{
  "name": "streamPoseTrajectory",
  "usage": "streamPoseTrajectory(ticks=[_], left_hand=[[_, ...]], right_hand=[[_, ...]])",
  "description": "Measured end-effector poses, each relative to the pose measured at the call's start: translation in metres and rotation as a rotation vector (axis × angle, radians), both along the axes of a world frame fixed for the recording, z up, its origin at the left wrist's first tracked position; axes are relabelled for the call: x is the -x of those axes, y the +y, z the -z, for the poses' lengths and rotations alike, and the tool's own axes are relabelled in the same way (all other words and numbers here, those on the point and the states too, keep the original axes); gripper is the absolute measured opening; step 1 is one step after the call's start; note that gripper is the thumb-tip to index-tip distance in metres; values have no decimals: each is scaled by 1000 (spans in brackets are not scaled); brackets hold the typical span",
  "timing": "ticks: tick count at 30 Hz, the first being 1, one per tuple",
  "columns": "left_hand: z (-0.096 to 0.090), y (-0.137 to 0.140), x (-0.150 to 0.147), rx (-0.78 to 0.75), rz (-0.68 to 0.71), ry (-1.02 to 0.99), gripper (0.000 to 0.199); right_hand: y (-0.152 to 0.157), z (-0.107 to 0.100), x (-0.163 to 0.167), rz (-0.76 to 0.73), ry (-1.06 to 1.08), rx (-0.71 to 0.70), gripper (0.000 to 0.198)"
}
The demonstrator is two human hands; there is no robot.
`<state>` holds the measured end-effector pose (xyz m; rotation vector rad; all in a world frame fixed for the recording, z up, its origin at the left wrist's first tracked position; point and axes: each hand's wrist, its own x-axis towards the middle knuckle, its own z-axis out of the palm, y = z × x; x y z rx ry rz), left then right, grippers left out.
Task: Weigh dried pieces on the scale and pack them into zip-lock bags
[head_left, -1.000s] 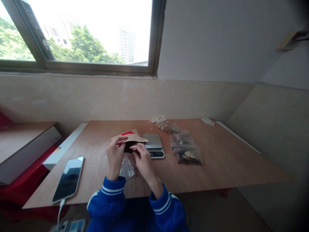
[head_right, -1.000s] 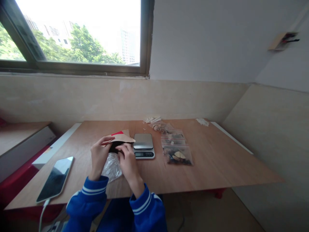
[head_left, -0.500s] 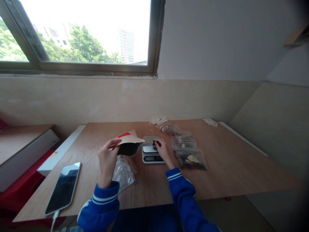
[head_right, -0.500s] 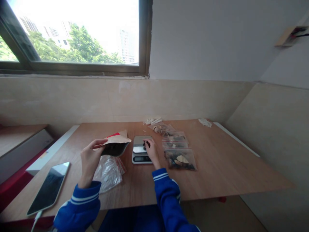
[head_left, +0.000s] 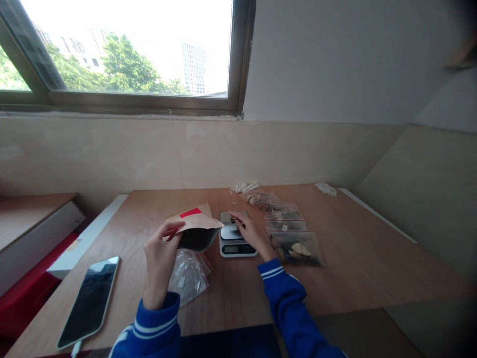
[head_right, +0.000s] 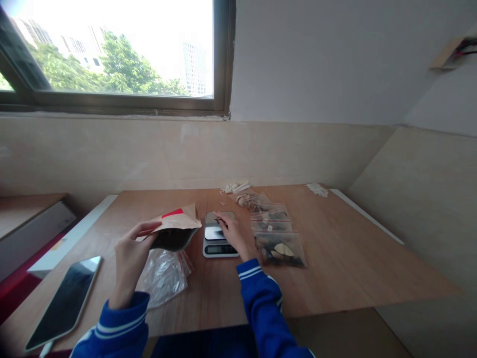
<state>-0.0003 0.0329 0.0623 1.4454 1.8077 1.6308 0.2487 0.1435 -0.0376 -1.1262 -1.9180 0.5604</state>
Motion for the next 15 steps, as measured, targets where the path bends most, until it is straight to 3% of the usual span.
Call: streamPoseTrajectory(ticks=[4, 10, 15], left_hand=[[1, -1, -1, 0, -1, 1, 20], [2, -3, -2, 29, -9, -17, 21], [4, -5, -3, 27, -11, -31, 21]], right_hand=[[-10, 10, 4, 131, -130, -36, 39], [-34, 23, -10, 268, 16, -167, 35], [-62, 4, 4, 298, 147, -225, 30]])
